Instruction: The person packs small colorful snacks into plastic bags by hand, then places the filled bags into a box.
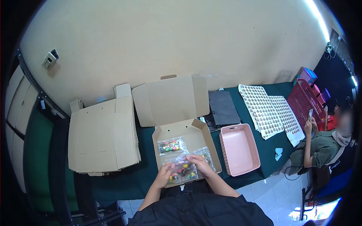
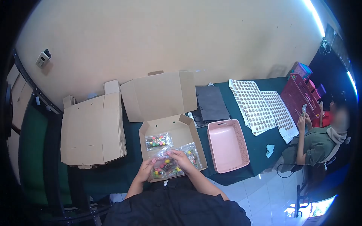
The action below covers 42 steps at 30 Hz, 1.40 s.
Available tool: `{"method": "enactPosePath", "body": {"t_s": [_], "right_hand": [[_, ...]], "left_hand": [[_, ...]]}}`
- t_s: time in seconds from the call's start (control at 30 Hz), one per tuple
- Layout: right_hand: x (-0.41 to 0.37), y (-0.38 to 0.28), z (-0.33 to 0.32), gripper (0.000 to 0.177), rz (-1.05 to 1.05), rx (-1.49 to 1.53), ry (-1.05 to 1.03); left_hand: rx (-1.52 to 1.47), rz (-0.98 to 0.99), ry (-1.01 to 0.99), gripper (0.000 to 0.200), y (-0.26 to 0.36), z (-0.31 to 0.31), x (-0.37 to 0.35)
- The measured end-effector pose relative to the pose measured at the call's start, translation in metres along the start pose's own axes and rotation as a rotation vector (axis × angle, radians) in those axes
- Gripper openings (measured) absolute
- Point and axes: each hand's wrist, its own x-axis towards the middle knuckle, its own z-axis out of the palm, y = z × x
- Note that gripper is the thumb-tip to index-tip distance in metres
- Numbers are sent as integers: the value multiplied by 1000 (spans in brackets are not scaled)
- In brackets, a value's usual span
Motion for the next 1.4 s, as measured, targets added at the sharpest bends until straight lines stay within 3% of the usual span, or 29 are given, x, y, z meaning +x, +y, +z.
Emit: {"method": "enactPosePath", "body": {"t_s": [0.17, 0.23, 0.27, 0.33, 0.4, 0.43, 0.53, 0.7, 0.77, 0.9, 0.97, 1.07, 1.17, 1.3, 1.4], "right_hand": [[2, -1, -2, 25, -24, 234, 20], [5, -6, 0, 28, -83, 421, 33], [7, -10, 2, 30, -114, 513, 37], [2, -15, 8, 35, -106, 469, 12], [-2, -14, 14, 40, -73, 229, 14], [5, 0, 8, 43, -65, -37, 59], [0, 16, 19, 42, -195, -54, 2], [0, 19, 9, 38, -60, -62, -69], [1, 21, 8, 38, 26, 137, -37], [4, 26, 4, 33, 22, 252, -18], [9, 33, -2, 31, 13, 26, 12], [12, 42, -9, 29, 11, 51, 88], [6, 31, 7, 29, -39, 101, 177], [6, 33, 5, 28, -44, 105, 136], [4, 30, 6, 25, -44, -69, 109]], "left_hand": [[-424, -216, -20, 38, -1, 9, 1], [-355, 0, 48, 32, 7, 21, 5], [-356, 0, 53, 32, 4, 21, 6], [-250, -18, 85, 33, 1, 22, 10], [-358, -73, 115, 30, 4, 24, 9], [-365, -48, 164, 29, 0, 24, 11], [-360, -14, 207, 26, -2, 25, 11], [-434, -40, 183, 24, -10, 25, 9], [-416, -36, 194, 23, -14, 25, 10], [-396, -39, 214, 27, -19, 26, 10], [-394, -37, 222, 37, -26, 28, 12], [-167, -41, 106, 49, -5, 30, 6], [-300, -121, 15, 56, -3, 27, 4], [-278, -150, 91, 57, -4, 28, 5], [-255, -99, 79, 58, -13, 29, 6]]}}
